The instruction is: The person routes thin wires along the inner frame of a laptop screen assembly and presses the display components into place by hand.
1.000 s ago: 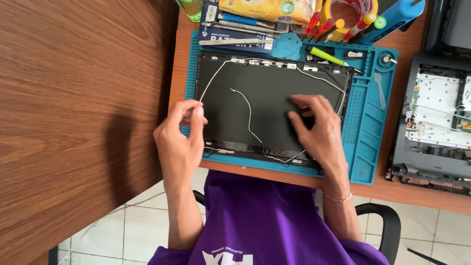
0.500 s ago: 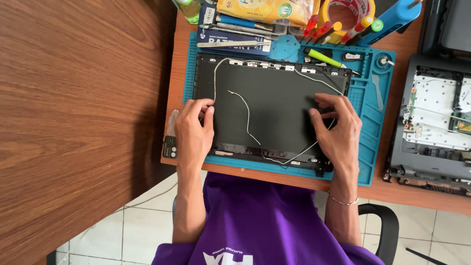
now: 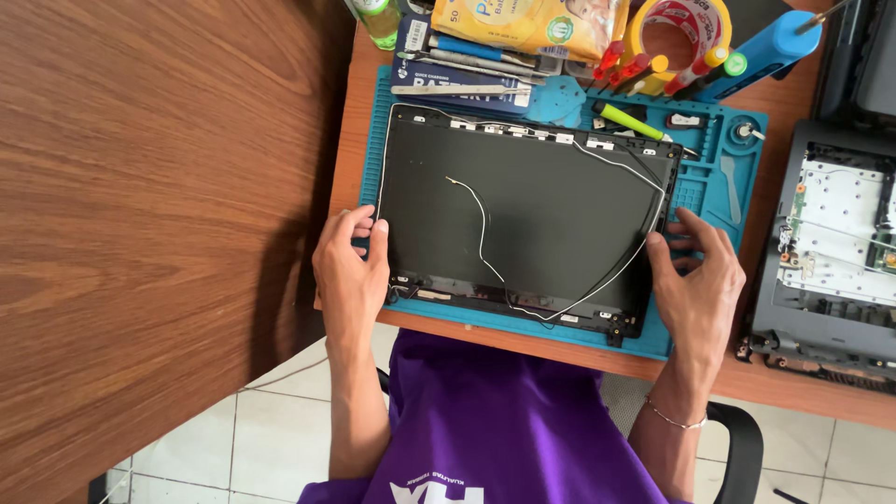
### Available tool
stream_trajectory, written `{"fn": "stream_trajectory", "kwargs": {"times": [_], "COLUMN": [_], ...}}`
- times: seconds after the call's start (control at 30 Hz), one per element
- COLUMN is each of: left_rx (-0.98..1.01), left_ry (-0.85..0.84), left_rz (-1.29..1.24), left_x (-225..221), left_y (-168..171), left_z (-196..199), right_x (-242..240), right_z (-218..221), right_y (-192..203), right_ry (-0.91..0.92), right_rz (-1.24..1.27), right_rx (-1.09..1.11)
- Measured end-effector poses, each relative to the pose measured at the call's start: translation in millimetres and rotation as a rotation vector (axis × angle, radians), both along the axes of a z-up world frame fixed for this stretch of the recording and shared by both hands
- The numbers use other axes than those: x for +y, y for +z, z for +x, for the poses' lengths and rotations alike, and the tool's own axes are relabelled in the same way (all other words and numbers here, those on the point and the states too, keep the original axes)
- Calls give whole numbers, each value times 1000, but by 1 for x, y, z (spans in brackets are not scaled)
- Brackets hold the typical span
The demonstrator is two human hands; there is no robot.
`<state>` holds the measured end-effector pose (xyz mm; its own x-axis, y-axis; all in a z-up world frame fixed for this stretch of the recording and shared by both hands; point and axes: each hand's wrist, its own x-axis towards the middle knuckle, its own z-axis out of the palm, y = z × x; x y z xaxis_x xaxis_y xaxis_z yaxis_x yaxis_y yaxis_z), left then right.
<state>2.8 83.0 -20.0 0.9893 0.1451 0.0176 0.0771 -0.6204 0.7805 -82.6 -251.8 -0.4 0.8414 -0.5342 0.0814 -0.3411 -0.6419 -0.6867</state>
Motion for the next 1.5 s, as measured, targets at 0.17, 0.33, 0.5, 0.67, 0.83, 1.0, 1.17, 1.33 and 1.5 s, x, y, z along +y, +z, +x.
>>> {"fn": "stream_trajectory", "kwargs": {"times": [0.17,0.33,0.5,0.67,0.83,1.0,1.17,1.33,1.5], "left_rx": [-22,6,-26,-120,-108,-1,40,-26,37], "left_ry": [-7,-5,-3,-2,27,41,43,2,-11], "left_rz": [-39,-37,-43,-53,-127,-346,-532,-522,-491], "left_x": [0,0,-3,-4,2,3,9,17,14], "left_y": [-8,-12,-14,-17,-14,-14,-20,-18,-6], "left_z": [-1,-1,-5,-7,-7,-14,-12,-16,-20], "right_x": [-4,-7,-8,-10,-7,-11,-11,-8,-15], "right_z": [-2,-7,-17,-21,-22,-26,-27,-28,-36], "right_y": [-5,-10,-12,-12,-14,-16,-16,-10,-2], "right_ry": [16,29,12,70,83,57,78,82,103], "right_rz": [93,195,293,482,672,760,789,796,690], "right_rx": [-14,-57,-59,-121,-145,-141,-134,-143,-172]}}
